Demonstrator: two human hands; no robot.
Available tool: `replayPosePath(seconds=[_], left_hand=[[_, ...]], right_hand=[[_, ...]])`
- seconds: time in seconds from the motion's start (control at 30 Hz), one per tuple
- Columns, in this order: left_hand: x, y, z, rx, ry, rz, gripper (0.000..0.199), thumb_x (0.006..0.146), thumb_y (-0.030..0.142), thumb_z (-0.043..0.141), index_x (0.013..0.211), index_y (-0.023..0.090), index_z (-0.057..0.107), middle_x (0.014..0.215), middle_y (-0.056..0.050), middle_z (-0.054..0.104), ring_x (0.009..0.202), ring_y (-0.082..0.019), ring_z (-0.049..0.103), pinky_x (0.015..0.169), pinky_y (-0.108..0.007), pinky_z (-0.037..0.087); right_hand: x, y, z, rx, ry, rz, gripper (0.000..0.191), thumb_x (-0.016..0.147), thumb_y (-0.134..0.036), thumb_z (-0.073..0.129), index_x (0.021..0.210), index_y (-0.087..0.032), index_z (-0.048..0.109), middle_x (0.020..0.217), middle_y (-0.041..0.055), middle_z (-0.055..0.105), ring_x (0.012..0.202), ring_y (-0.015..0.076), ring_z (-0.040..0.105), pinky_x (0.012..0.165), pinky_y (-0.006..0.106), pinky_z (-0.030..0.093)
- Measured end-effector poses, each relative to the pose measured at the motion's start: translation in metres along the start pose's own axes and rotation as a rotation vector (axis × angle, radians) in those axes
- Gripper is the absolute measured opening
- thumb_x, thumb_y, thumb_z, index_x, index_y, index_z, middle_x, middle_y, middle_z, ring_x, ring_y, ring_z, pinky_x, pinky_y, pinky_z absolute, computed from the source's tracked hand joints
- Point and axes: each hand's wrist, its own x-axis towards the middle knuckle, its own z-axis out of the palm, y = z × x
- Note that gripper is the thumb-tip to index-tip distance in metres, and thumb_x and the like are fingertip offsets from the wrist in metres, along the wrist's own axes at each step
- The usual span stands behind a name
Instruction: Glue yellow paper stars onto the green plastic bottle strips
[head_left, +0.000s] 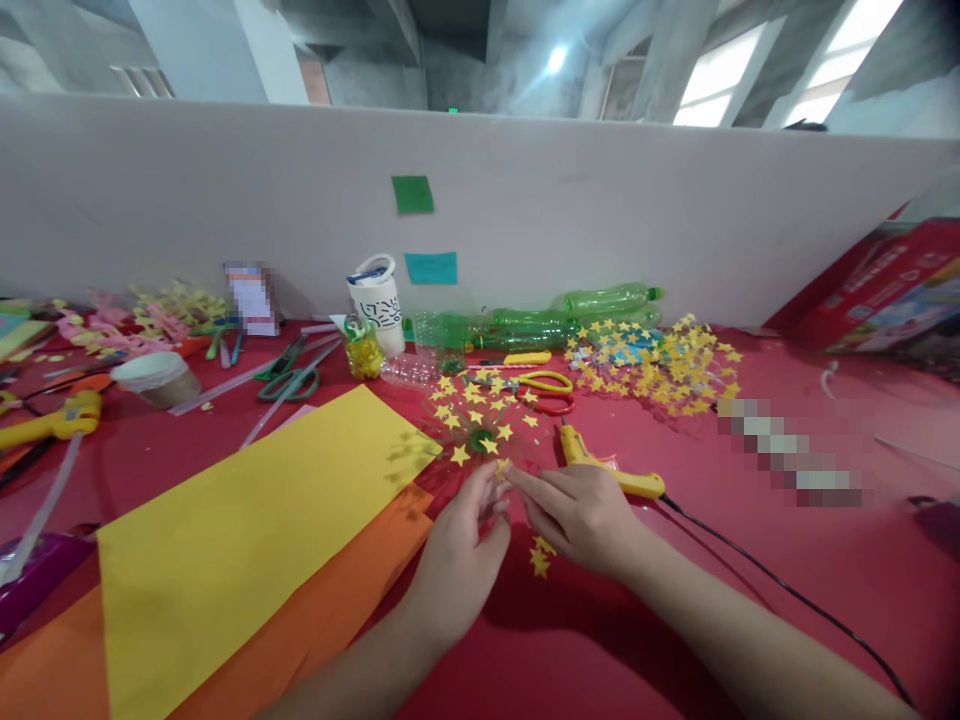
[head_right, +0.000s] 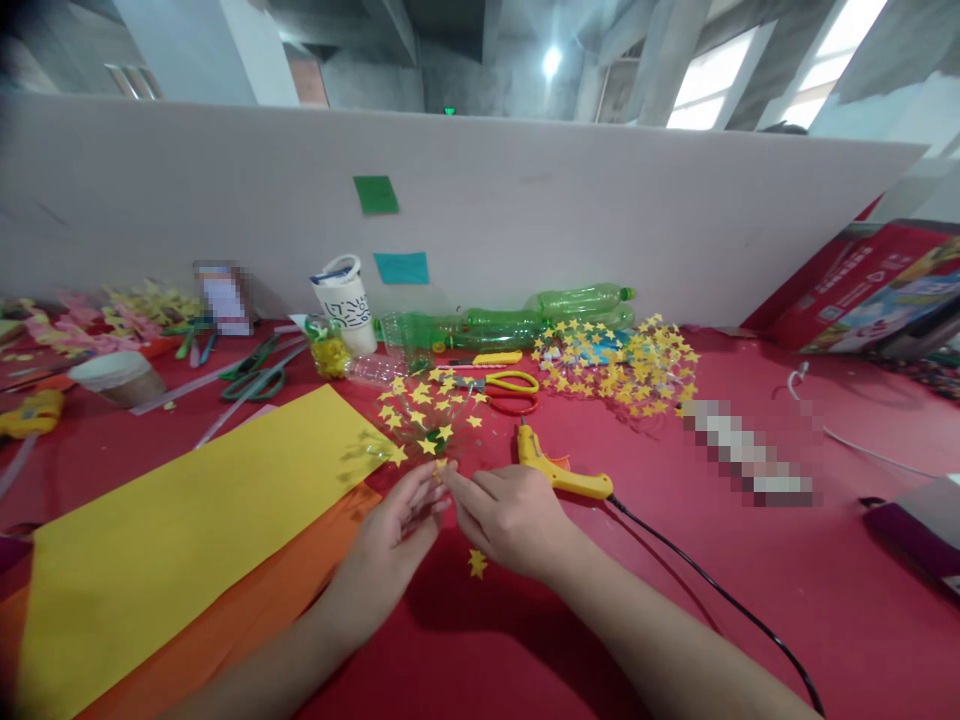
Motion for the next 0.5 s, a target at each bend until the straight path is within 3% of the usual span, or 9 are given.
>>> replayPosePath(seconds=[0.13,0.33,0.5], left_hand=[[0.000,0.001,0.000,-0.014,0.007,0.000,0.047,0.081,0.016,0.046,0.127,0.019,0.039,0.127,-0.010,0.053,0.118,-0.019,0.048,0.102,-0.038,0.037],[0.000,-0.002,0.001,0.015,0.019,0.019,0.046,0.079,0.015,0.048,0.125,0.021,0.043,0.125,-0.010,0.055,0.116,-0.022,0.050,0.100,-0.040,0.040],[0.000,-0.003,0.001,0.041,0.002,0.032,0.046,0.080,0.015,0.046,0.126,0.021,0.042,0.126,-0.009,0.054,0.116,-0.020,0.050,0.099,-0.038,0.040]], right_hand=[[0.001,-0.001,0.001,0.064,0.001,0.049,0.028,0.087,-0.017,0.044,0.111,-0.012,0.056,0.062,0.0022,0.062,0.051,0.0118,0.053,0.049,0.024,0.034],[0.012,-0.009,0.001,0.362,-0.019,0.557,0.013,0.084,-0.027,0.050,0.084,-0.021,0.061,0.055,-0.0031,0.057,0.046,0.0090,0.050,0.048,0.020,0.035],[0.019,-0.012,0.005,0.553,-0.051,0.728,0.012,0.081,-0.024,0.052,0.072,-0.020,0.060,0.055,-0.0042,0.056,0.047,0.0087,0.048,0.045,0.019,0.033]])
